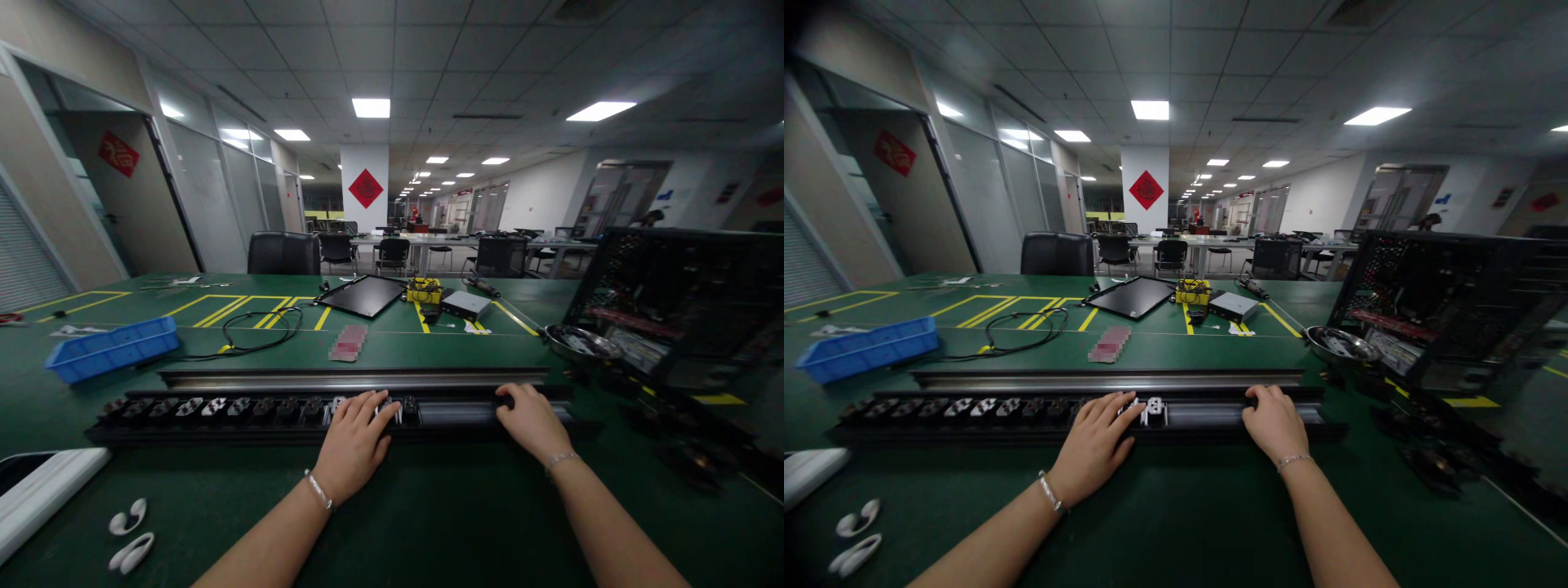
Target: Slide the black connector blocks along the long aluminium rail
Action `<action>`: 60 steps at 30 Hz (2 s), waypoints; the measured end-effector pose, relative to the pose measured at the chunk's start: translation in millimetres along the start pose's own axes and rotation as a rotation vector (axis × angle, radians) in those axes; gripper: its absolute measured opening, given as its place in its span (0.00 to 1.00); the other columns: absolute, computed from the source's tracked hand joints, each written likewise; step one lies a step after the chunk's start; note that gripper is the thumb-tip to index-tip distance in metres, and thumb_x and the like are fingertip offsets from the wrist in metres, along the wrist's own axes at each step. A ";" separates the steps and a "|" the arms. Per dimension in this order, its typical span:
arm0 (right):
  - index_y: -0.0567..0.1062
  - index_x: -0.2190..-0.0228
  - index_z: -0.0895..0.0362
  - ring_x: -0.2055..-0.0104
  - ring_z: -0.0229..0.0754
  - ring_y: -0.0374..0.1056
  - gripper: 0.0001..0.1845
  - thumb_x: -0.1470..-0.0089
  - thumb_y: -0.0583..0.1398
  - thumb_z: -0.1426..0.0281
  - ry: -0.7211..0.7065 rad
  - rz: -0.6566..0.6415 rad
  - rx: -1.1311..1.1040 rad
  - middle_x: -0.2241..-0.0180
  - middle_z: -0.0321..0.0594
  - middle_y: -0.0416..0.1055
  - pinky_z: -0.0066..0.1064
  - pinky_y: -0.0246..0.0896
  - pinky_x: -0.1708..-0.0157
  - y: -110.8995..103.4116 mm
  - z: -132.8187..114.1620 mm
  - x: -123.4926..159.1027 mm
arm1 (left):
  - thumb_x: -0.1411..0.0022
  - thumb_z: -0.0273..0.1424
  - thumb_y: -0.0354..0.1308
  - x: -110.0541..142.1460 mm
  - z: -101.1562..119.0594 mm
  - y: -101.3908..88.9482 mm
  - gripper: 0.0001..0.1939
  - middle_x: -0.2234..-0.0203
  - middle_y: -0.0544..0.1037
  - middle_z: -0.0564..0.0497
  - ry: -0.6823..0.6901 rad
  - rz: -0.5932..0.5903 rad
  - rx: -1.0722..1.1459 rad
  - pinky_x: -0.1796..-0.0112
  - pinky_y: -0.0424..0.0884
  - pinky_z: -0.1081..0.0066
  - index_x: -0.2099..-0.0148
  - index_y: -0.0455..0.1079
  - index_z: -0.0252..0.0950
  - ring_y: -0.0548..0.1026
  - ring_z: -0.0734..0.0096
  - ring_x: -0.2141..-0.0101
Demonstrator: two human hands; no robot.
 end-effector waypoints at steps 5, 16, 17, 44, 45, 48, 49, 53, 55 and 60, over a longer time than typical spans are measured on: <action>0.73 0.61 0.55 0.55 0.46 0.61 0.18 0.55 0.51 0.72 -0.005 0.003 -0.009 0.58 0.44 0.66 0.34 0.55 0.58 0.7 0.9 -0.8 | 0.43 0.30 0.55 0.4 -0.4 2.0 0.25 0.44 0.64 0.51 0.005 0.001 -0.010 0.47 0.56 0.58 0.43 0.58 0.46 0.60 0.62 0.46; 0.72 0.61 0.54 0.54 0.47 0.61 0.18 0.54 0.51 0.71 0.018 -0.032 -0.016 0.57 0.44 0.65 0.35 0.55 0.56 0.3 -0.2 1.0 | 0.42 0.30 0.53 -0.1 -0.3 0.7 0.25 0.44 0.64 0.52 0.003 -0.007 0.000 0.47 0.56 0.58 0.42 0.58 0.47 0.60 0.61 0.46; 0.72 0.61 0.54 0.54 0.47 0.61 0.18 0.54 0.51 0.71 0.020 -0.033 -0.014 0.57 0.44 0.65 0.35 0.55 0.57 -0.2 -0.8 1.3 | 0.42 0.30 0.53 -0.1 -0.3 0.6 0.25 0.44 0.64 0.52 0.002 -0.007 0.001 0.47 0.56 0.58 0.42 0.58 0.47 0.60 0.61 0.46; 0.72 0.61 0.56 0.54 0.47 0.61 0.18 0.53 0.50 0.72 0.018 -0.032 0.000 0.56 0.45 0.65 0.35 0.56 0.58 -0.7 -2.1 1.8 | 0.42 0.30 0.54 0.2 -0.5 1.4 0.25 0.44 0.64 0.51 0.015 -0.002 -0.031 0.47 0.57 0.59 0.42 0.57 0.47 0.60 0.62 0.46; 0.72 0.61 0.56 0.54 0.47 0.61 0.18 0.53 0.50 0.72 0.015 -0.029 0.001 0.56 0.45 0.65 0.35 0.56 0.58 -0.8 -2.2 1.6 | 0.42 0.30 0.54 0.3 0.1 0.7 0.25 0.44 0.64 0.51 0.022 0.003 -0.033 0.47 0.57 0.59 0.42 0.57 0.47 0.61 0.62 0.46; 0.72 0.61 0.57 0.55 0.47 0.61 0.17 0.53 0.50 0.72 0.006 -0.021 0.000 0.56 0.45 0.65 0.35 0.56 0.58 -0.8 -2.3 1.2 | 0.42 0.30 0.54 0.2 0.6 -0.2 0.25 0.44 0.64 0.50 0.029 0.008 -0.026 0.48 0.57 0.58 0.42 0.57 0.46 0.60 0.62 0.46; 0.72 0.62 0.57 0.55 0.47 0.61 0.17 0.53 0.50 0.72 0.005 -0.019 -0.001 0.56 0.45 0.65 0.35 0.56 0.58 -0.7 -2.1 1.1 | 0.41 0.30 0.53 0.1 0.1 0.3 0.25 0.44 0.63 0.50 0.026 0.002 -0.020 0.48 0.57 0.58 0.42 0.57 0.46 0.60 0.62 0.45; 0.72 0.62 0.57 0.55 0.45 0.61 0.16 0.53 0.51 0.72 -0.002 -0.008 -0.006 0.56 0.45 0.66 0.34 0.55 0.57 -0.6 -1.5 0.9 | 0.41 0.29 0.53 -0.8 -2.1 2.3 0.25 0.44 0.63 0.52 0.012 -0.012 -0.011 0.47 0.56 0.58 0.42 0.57 0.47 0.59 0.62 0.45; 0.72 0.62 0.57 0.55 0.45 0.61 0.16 0.53 0.51 0.72 -0.006 0.001 -0.007 0.56 0.45 0.66 0.33 0.55 0.57 -0.9 -1.5 0.8 | 0.42 0.29 0.54 -1.0 -2.2 2.3 0.25 0.44 0.63 0.52 0.012 -0.007 -0.017 0.47 0.56 0.59 0.42 0.57 0.47 0.59 0.63 0.45; 0.72 0.62 0.58 0.54 0.45 0.61 0.17 0.54 0.51 0.73 -0.014 0.019 0.000 0.57 0.45 0.66 0.33 0.54 0.57 -1.3 -2.8 0.7 | 0.42 0.29 0.54 -1.1 -1.7 1.8 0.25 0.44 0.63 0.52 0.011 0.000 -0.022 0.48 0.57 0.59 0.43 0.58 0.47 0.60 0.62 0.46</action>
Point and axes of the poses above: each hand's wrist, its own x-axis away from the middle knuckle, its own y-axis out of the palm, z = x × y, the point moved 9 cm from there along -x, towards the middle knuckle
